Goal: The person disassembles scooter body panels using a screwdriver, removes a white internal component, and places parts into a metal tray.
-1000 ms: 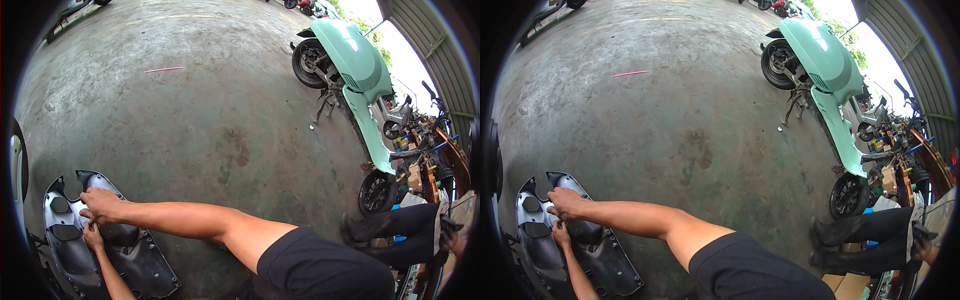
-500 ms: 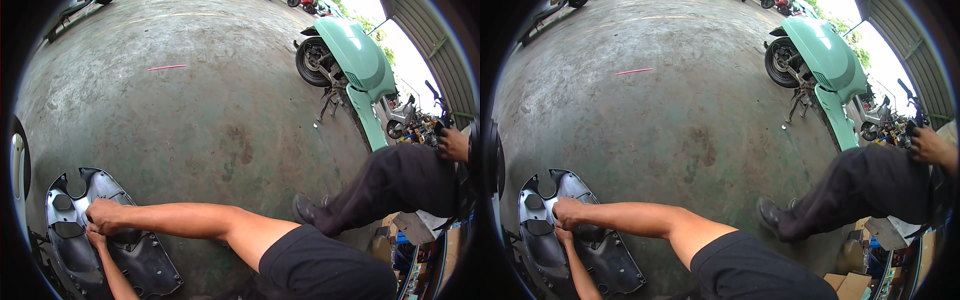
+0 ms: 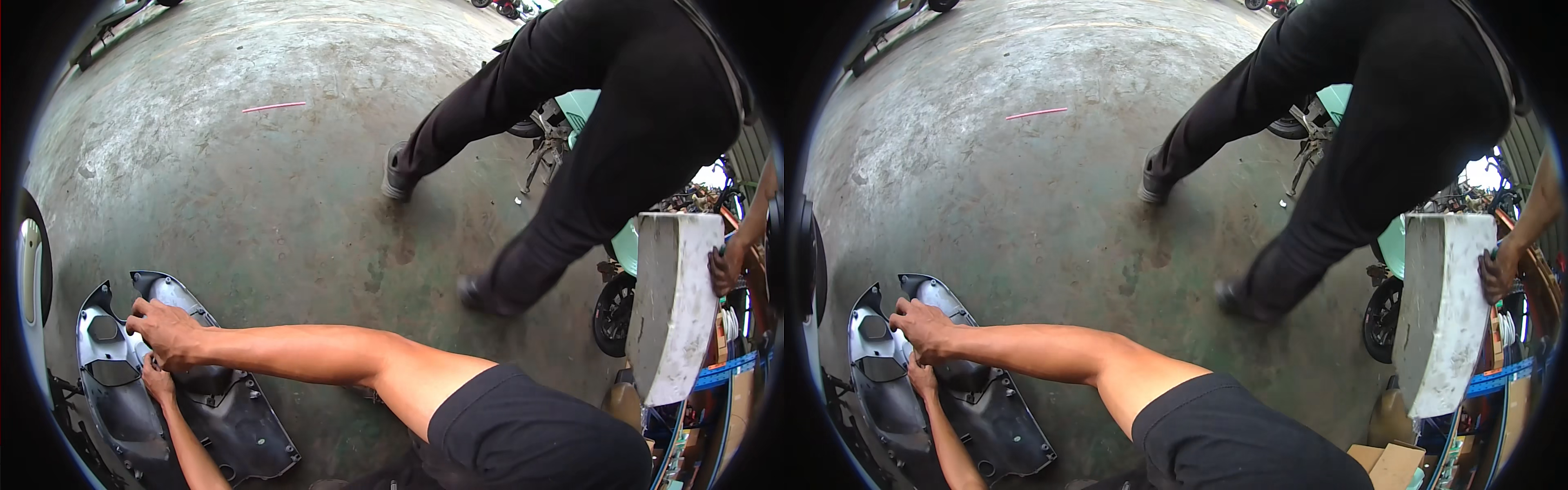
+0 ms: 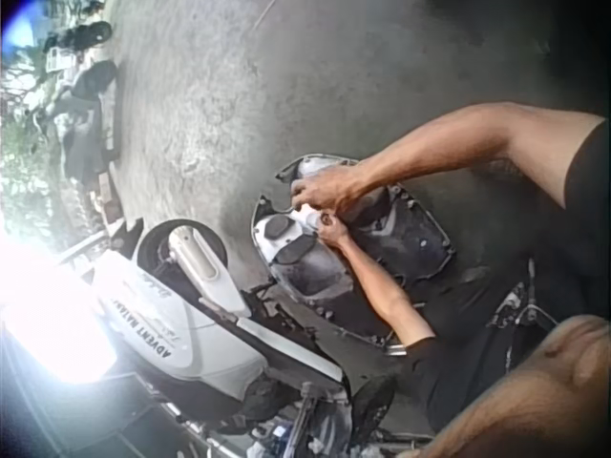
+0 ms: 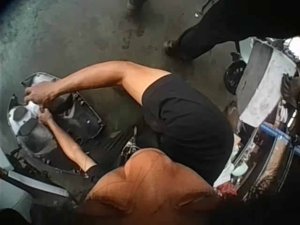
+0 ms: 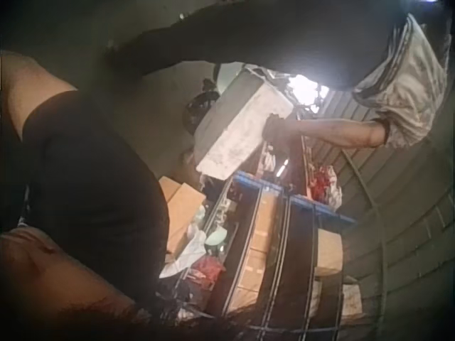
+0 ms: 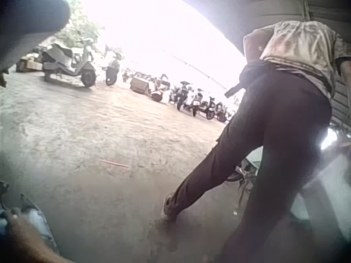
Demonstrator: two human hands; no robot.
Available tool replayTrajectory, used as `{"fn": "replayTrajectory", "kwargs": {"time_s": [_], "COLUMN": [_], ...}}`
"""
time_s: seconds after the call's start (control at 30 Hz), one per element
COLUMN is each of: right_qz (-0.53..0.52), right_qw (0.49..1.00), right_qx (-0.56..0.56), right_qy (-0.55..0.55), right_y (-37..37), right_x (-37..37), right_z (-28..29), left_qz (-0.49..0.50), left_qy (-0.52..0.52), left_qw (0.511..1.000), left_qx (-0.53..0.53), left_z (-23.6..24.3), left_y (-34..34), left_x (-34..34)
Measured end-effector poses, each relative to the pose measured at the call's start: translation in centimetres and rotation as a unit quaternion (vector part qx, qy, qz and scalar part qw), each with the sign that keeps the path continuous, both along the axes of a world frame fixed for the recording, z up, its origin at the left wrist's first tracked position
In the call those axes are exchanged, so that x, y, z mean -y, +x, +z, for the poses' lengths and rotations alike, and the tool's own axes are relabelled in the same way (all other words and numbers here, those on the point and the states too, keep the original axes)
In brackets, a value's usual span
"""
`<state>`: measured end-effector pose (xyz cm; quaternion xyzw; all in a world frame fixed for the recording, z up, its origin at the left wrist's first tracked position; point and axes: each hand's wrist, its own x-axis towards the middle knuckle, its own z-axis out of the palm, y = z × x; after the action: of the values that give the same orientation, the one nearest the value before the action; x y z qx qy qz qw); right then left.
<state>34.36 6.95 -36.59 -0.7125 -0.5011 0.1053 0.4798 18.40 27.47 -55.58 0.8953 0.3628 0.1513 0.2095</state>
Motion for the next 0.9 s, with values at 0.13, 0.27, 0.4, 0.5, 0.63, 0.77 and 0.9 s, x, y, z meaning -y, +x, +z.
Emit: {"fn": "replayTrajectory", "kwargs": {"time_s": [0.13,0.27,0.4,0.5,0.63,0.77,0.9], "right_qz": [0.014,-0.005,0.027,0.089,0.101,0.152,0.189], "right_qw": [0.991,0.985,0.974,0.958,0.954,0.927,0.897], "right_qx": [-0.075,-0.091,-0.026,0.022,0.050,0.094,0.122], "right_qy": [-0.106,-0.148,-0.223,-0.271,-0.278,-0.330,-0.381], "right_y": [0.0,-0.2,1.1,1.5,0.1,0.0,-0.8], "right_x": [-0.5,-1.0,-0.6,0.8,2.1,2.5,2.6], "right_z": [1.7,1.6,0.8,1.3,0.1,-0.8,-2.3], "left_qz": [0.004,-0.005,-0.009,-0.024,-0.018,-0.005,-0.003], "left_qy": [0.016,0.035,-0.015,-0.023,-0.022,-0.010,-0.018], "left_qw": [1.000,0.999,0.998,0.999,0.998,0.999,0.999], "left_qx": [-0.018,-0.031,-0.056,-0.018,-0.051,-0.044,-0.049], "left_z": [-0.9,-1.3,0.2,0.0,-0.2,-0.8,-0.5], "left_y": [-0.6,-1.0,0.1,0.0,-0.3,0.0,0.4], "left_x": [-0.6,-1.5,0.1,0.2,-1.1,-1.5,-0.6]}}
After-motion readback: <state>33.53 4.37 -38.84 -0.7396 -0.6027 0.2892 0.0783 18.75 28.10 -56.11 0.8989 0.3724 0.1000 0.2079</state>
